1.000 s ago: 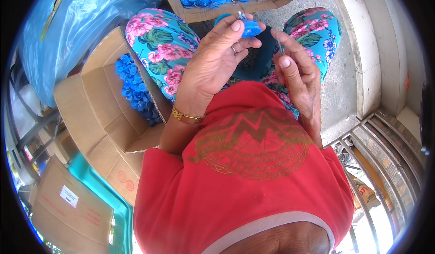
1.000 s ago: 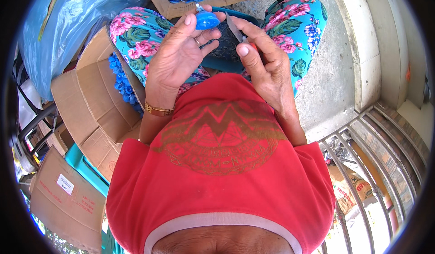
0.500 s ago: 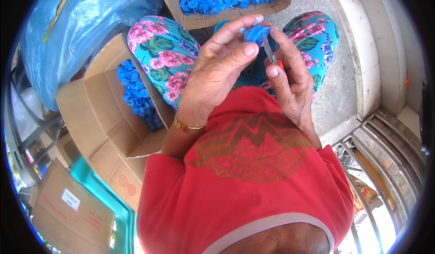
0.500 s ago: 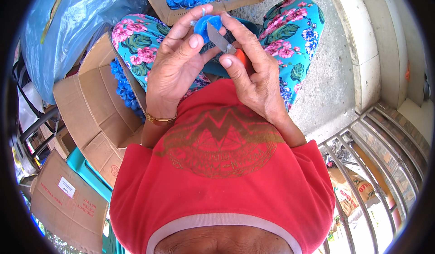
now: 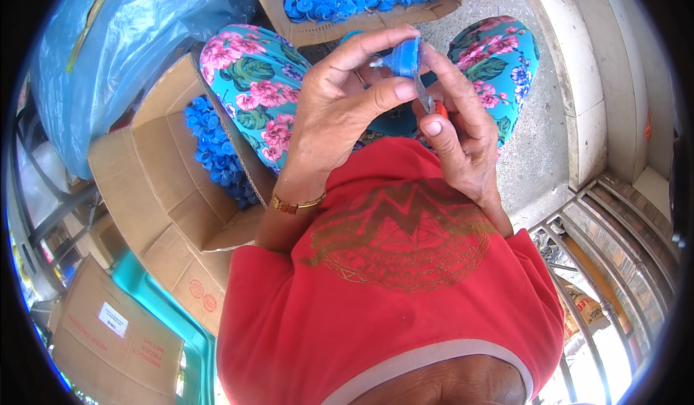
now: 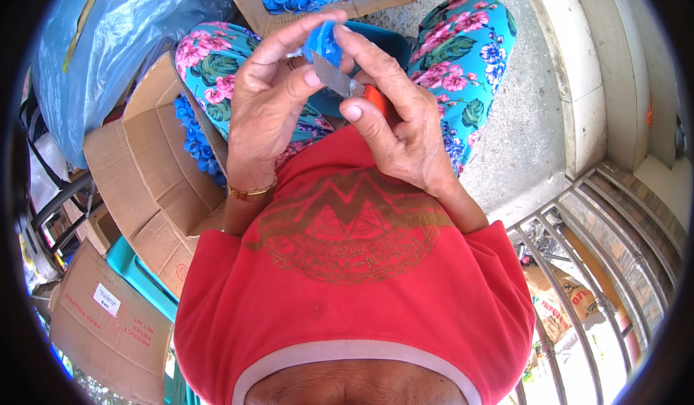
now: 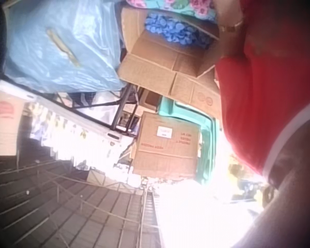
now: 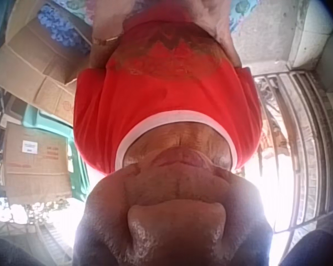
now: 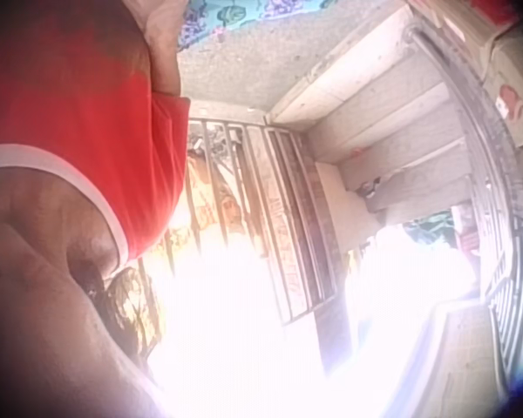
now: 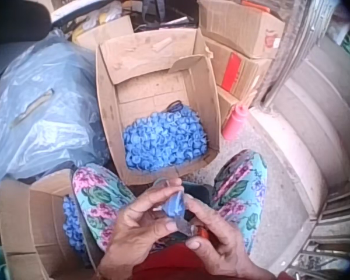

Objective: The person sits cross-legged and repeatedly picks up small blue plastic flowers from a cardboard box. Using orange-handled scissors, they trim the white stems or excess plastic from each flower and place the finished pieces into a teal tray on their lap.

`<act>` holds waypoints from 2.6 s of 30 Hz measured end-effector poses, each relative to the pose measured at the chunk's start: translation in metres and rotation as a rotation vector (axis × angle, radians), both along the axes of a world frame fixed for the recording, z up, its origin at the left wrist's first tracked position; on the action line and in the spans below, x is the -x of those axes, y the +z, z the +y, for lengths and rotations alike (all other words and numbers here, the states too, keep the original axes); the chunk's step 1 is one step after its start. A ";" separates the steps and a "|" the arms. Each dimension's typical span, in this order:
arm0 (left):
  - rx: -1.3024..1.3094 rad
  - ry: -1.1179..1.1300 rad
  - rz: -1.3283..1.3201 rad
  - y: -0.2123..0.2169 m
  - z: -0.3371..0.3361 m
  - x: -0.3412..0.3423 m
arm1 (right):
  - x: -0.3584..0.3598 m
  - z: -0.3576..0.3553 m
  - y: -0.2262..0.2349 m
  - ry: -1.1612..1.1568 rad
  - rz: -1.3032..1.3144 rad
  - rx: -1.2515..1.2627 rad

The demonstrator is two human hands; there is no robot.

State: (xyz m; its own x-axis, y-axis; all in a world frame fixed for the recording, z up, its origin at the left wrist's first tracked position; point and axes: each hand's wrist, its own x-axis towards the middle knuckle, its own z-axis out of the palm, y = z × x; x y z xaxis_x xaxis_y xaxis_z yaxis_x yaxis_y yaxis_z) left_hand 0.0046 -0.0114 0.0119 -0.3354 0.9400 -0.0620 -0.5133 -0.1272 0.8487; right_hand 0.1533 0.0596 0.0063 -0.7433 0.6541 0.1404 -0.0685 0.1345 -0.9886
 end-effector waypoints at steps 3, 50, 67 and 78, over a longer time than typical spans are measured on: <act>0.023 -0.041 -0.021 0.007 -0.002 0.005 | -0.001 0.001 -0.001 0.022 0.017 0.010; -0.053 -0.017 0.269 0.014 -0.006 0.002 | -0.006 0.004 0.005 0.021 0.022 0.051; 0.008 0.119 -0.038 0.014 0.006 -0.011 | 0.008 0.006 0.000 -0.118 -0.010 -0.513; 0.026 0.108 0.144 0.010 0.004 -0.011 | 0.006 0.009 0.003 -0.111 -0.036 -0.508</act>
